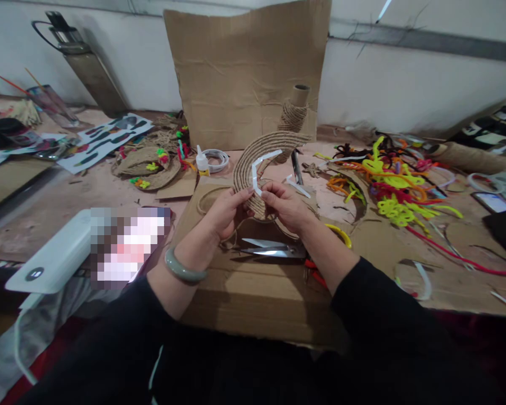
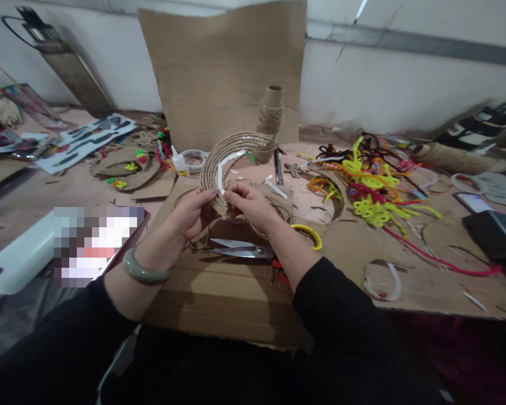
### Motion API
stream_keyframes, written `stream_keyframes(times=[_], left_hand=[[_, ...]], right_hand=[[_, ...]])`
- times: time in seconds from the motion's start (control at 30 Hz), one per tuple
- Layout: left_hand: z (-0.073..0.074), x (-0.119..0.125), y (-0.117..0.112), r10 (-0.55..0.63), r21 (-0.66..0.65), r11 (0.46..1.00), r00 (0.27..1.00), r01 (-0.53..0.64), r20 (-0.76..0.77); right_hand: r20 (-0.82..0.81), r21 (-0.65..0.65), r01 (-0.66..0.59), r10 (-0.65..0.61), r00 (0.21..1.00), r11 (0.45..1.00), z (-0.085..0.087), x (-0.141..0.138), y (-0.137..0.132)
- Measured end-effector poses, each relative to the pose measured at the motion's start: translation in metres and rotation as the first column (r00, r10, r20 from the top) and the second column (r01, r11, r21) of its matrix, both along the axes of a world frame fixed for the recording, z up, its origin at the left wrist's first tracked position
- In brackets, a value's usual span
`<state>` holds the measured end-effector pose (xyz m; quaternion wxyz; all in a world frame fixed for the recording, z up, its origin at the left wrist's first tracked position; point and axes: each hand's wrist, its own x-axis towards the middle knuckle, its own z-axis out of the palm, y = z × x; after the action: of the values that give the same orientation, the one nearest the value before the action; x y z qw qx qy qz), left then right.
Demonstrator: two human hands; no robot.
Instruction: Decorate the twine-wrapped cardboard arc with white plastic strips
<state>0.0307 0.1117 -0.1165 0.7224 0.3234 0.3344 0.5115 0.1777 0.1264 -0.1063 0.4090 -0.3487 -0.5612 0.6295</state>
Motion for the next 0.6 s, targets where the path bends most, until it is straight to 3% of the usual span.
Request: stream_keyframes(times=[0.37,0.6], left_hand=[[0.0038,-0.0013,-0.0012,0.002,-0.022,1.000,1.000,-0.002,0.005],[0.0024,0.0004,-0.0020,-0.024,-0.001,1.000,0.999,0.024,-0.047]], right_hand=[[-0.031,-0.011,-0.045,0.045,0.999,0.999,-0.0020,0.0032,0.0002],[-0.043,-0.026,0.077,-0.078,0.996,0.997,-0.0012,0.0081,0.0061]])
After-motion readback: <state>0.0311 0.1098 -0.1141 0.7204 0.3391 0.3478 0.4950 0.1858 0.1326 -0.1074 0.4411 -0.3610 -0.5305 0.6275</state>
